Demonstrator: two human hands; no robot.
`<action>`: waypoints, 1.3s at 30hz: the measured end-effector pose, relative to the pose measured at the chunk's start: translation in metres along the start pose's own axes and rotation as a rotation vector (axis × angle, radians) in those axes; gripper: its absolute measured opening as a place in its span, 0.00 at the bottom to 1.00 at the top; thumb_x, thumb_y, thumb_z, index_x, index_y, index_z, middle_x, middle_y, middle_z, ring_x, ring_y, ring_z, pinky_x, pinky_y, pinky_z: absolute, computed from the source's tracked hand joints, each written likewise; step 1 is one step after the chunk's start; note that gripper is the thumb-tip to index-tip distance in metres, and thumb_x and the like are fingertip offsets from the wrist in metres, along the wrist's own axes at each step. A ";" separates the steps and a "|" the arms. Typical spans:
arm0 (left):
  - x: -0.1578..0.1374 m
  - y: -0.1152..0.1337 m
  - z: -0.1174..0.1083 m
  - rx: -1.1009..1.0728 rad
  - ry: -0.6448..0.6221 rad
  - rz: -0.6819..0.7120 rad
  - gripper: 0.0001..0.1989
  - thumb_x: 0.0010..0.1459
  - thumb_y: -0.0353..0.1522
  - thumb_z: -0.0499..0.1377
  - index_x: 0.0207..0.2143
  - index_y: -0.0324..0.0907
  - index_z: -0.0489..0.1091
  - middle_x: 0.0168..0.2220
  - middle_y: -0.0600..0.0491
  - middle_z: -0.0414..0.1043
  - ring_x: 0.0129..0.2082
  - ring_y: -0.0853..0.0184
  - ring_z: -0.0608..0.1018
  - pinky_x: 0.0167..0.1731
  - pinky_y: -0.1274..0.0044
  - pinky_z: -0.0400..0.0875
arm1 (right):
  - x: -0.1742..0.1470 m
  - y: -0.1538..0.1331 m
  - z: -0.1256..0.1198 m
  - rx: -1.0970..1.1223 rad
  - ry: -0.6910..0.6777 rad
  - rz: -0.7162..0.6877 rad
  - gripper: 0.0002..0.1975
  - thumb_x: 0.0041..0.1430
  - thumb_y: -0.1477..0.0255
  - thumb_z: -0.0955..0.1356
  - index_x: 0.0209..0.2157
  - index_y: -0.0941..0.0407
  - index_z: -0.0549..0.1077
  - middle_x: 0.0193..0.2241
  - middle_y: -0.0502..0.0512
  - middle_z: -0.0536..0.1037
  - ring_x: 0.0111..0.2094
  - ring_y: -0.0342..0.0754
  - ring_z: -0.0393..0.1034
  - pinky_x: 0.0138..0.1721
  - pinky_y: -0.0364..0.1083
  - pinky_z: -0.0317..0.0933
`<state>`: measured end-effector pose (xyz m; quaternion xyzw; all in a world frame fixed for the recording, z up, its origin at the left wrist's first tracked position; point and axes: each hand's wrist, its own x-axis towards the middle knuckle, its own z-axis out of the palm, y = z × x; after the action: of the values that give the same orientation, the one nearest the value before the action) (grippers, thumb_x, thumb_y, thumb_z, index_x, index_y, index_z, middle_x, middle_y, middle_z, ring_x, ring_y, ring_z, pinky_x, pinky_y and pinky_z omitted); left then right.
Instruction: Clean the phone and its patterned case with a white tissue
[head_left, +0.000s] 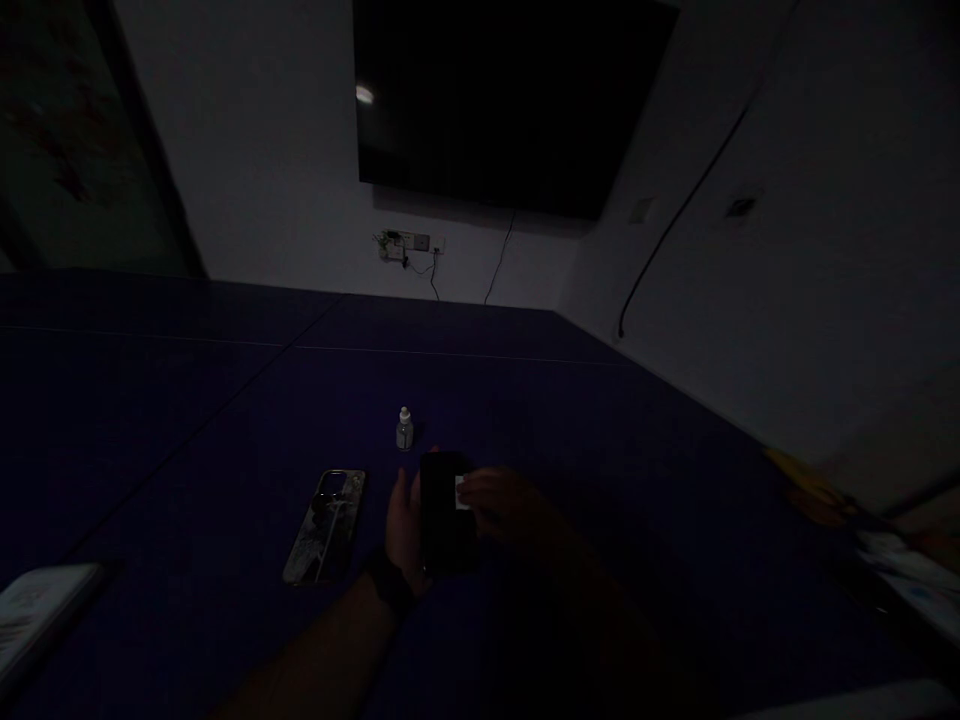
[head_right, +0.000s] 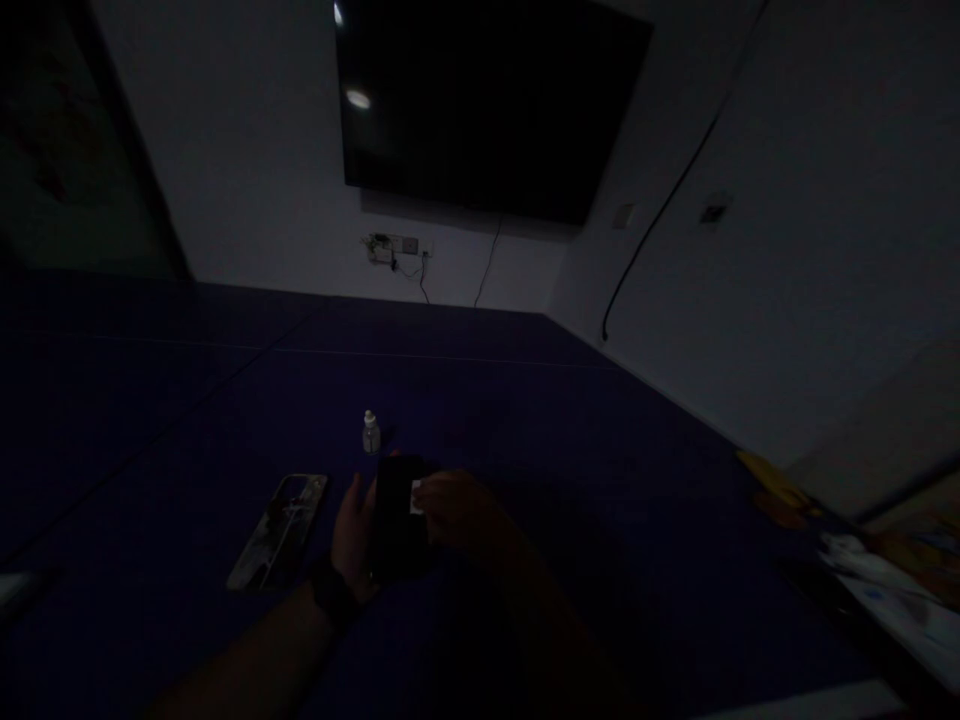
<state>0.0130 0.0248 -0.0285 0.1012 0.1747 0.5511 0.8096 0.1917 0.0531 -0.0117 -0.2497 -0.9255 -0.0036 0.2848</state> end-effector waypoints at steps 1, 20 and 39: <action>-0.001 0.000 0.001 0.018 0.010 0.006 0.34 0.64 0.52 0.51 0.69 0.54 0.53 0.54 0.45 0.73 0.45 0.54 0.79 0.51 0.61 0.67 | -0.001 0.000 0.000 0.014 -0.004 0.002 0.10 0.61 0.78 0.66 0.43 0.55 0.77 0.45 0.58 0.82 0.48 0.51 0.76 0.50 0.53 0.69; -0.003 -0.001 0.008 -0.011 0.090 0.011 0.30 0.67 0.51 0.45 0.68 0.52 0.56 0.50 0.46 0.75 0.42 0.59 0.80 0.49 0.66 0.70 | 0.011 -0.011 0.009 -0.006 -0.009 -0.059 0.14 0.61 0.81 0.65 0.45 0.58 0.76 0.46 0.61 0.81 0.50 0.50 0.74 0.51 0.51 0.69; -0.002 -0.003 0.004 0.050 0.027 0.027 0.31 0.66 0.51 0.48 0.68 0.52 0.57 0.46 0.48 0.76 0.37 0.60 0.79 0.45 0.67 0.71 | 0.003 -0.008 0.002 0.006 -0.060 0.021 0.13 0.62 0.80 0.65 0.45 0.55 0.76 0.46 0.58 0.81 0.50 0.50 0.74 0.53 0.52 0.68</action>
<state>0.0165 0.0214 -0.0260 0.1163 0.1981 0.5587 0.7969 0.1850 0.0478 -0.0110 -0.2587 -0.9310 0.0096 0.2575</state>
